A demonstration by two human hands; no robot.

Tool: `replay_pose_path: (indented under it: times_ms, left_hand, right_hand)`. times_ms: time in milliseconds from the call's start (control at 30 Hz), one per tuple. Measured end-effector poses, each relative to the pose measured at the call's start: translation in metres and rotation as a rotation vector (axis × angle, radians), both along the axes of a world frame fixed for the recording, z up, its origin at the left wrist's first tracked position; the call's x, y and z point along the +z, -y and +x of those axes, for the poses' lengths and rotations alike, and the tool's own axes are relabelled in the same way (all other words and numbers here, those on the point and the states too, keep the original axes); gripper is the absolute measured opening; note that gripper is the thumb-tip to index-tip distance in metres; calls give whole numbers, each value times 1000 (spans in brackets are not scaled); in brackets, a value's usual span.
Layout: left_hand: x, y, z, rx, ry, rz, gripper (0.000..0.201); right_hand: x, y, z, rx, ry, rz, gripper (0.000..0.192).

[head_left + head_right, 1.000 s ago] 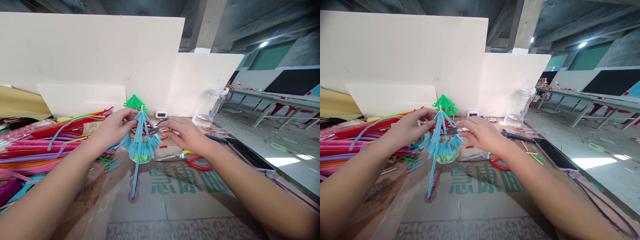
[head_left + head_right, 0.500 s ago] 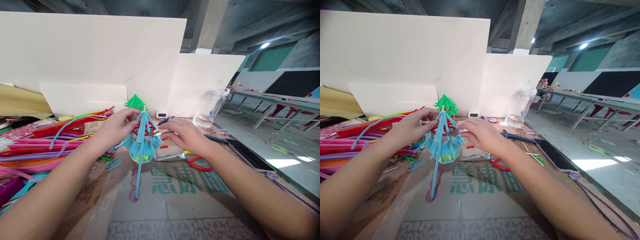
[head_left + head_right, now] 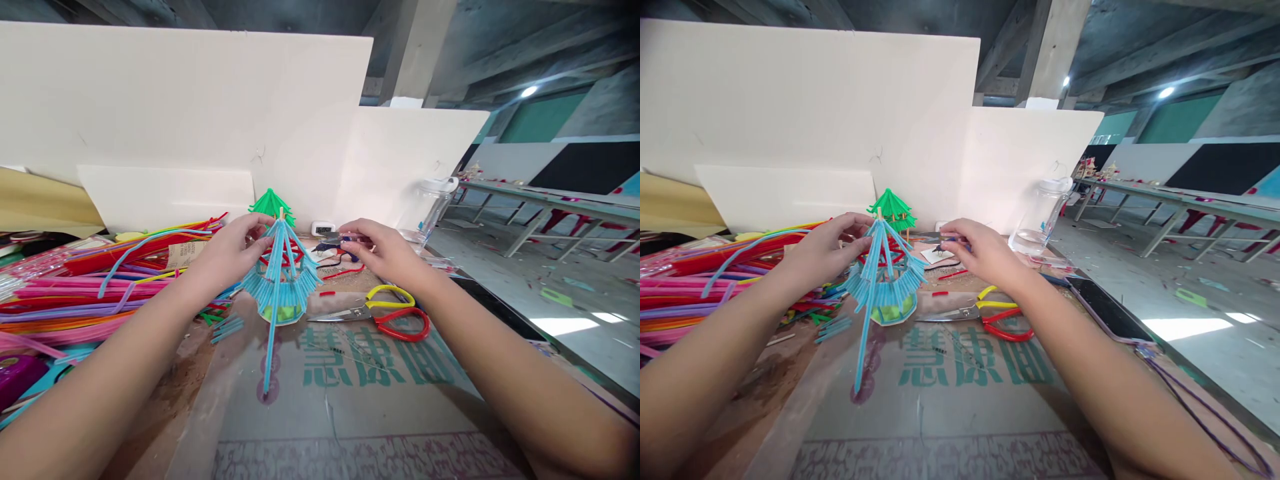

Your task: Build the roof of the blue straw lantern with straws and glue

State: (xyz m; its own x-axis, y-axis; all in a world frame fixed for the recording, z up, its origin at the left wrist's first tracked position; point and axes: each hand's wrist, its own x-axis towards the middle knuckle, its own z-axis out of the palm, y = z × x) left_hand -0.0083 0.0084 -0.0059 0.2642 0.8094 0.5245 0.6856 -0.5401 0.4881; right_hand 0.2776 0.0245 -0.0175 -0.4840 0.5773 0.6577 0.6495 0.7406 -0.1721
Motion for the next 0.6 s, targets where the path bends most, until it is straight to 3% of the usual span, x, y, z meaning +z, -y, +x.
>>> replay_pose_path:
  times_ms: [133, 267, 367, 467, 600]
  left_hand:
    - [-2, -8, -4, -4, 20, -16, 35]
    - [-4, -13, -9, 1, 9, -5, 40]
    - [-6, -15, -12, 1, 40, -27, 40]
    - [-7, -17, -14, 31, 73, -8, 38]
    - [-7, -18, -17, 28, 79, -21, 37]
  right_hand:
    - [-21, -28, 20, -97, 127, -129, 26]
    - [-29, -33, 22, -139, 230, -127, 31]
    - [-20, -21, 26, -97, 268, -180, 29]
    - [-13, -3, 39, -67, 379, -340, 28]
    - [-20, 24, 64, -5, 489, -437, 30]
